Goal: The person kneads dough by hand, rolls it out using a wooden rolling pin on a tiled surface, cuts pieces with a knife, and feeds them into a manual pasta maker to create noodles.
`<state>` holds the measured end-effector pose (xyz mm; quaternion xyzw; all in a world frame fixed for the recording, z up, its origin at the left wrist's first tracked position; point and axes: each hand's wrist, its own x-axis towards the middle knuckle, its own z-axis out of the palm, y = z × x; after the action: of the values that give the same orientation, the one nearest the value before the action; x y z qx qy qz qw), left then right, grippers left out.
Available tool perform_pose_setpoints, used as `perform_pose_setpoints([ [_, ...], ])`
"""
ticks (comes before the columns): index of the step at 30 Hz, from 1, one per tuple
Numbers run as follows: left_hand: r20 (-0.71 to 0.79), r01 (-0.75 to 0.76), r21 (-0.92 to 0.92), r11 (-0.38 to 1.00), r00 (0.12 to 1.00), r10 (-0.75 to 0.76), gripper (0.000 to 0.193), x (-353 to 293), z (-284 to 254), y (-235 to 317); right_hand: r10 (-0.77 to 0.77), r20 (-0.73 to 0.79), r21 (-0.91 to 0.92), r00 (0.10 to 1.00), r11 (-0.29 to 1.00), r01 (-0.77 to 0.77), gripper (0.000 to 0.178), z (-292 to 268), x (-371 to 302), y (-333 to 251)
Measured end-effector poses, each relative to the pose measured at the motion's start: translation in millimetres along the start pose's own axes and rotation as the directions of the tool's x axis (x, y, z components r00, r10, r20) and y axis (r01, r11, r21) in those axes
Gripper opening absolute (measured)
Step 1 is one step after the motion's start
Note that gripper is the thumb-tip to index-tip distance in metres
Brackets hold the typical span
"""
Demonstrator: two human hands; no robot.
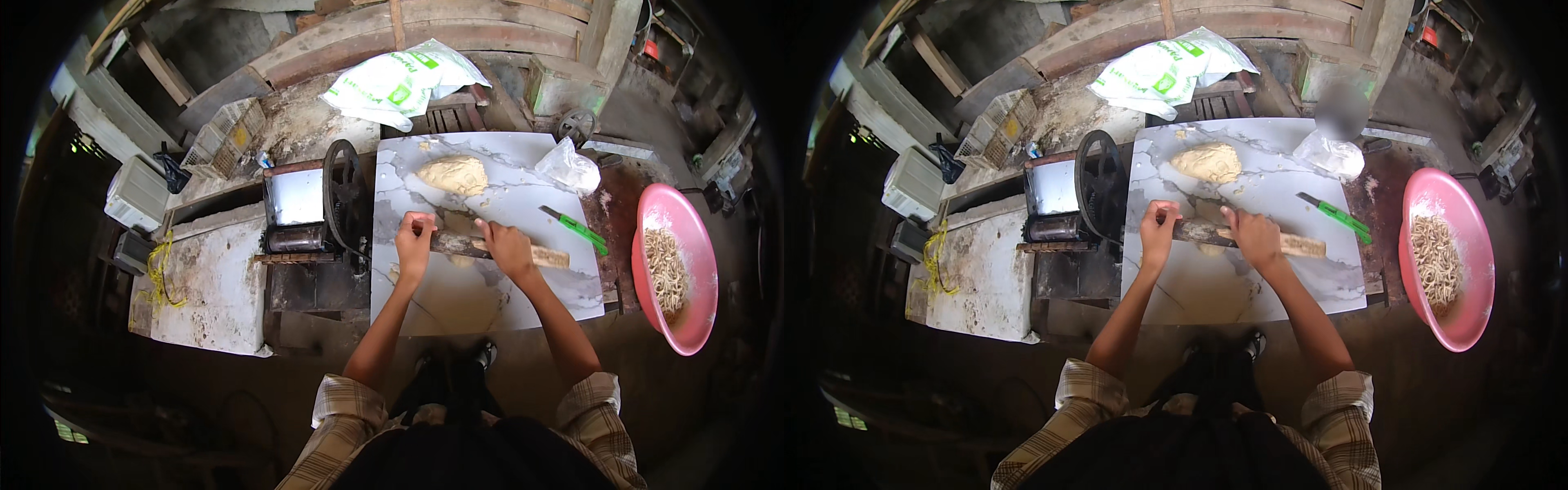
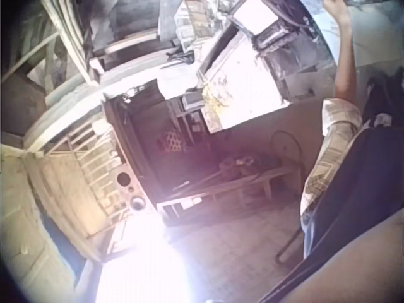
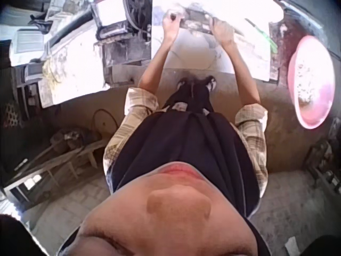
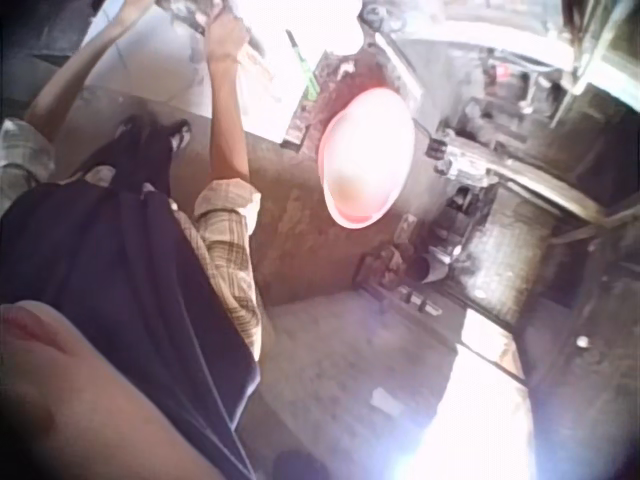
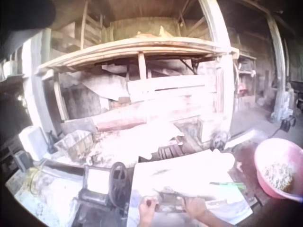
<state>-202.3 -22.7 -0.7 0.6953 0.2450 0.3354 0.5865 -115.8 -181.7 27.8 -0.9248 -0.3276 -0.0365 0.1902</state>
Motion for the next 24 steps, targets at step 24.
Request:
perform_pose_setpoints([
  [24,0.237,-0.363,0.797,0.483,0.923,0.302,0.054,22,19,-14,0.023,-0.28,-0.145,0.96,0.987,-0.066,0.058,33,12,-12],
])
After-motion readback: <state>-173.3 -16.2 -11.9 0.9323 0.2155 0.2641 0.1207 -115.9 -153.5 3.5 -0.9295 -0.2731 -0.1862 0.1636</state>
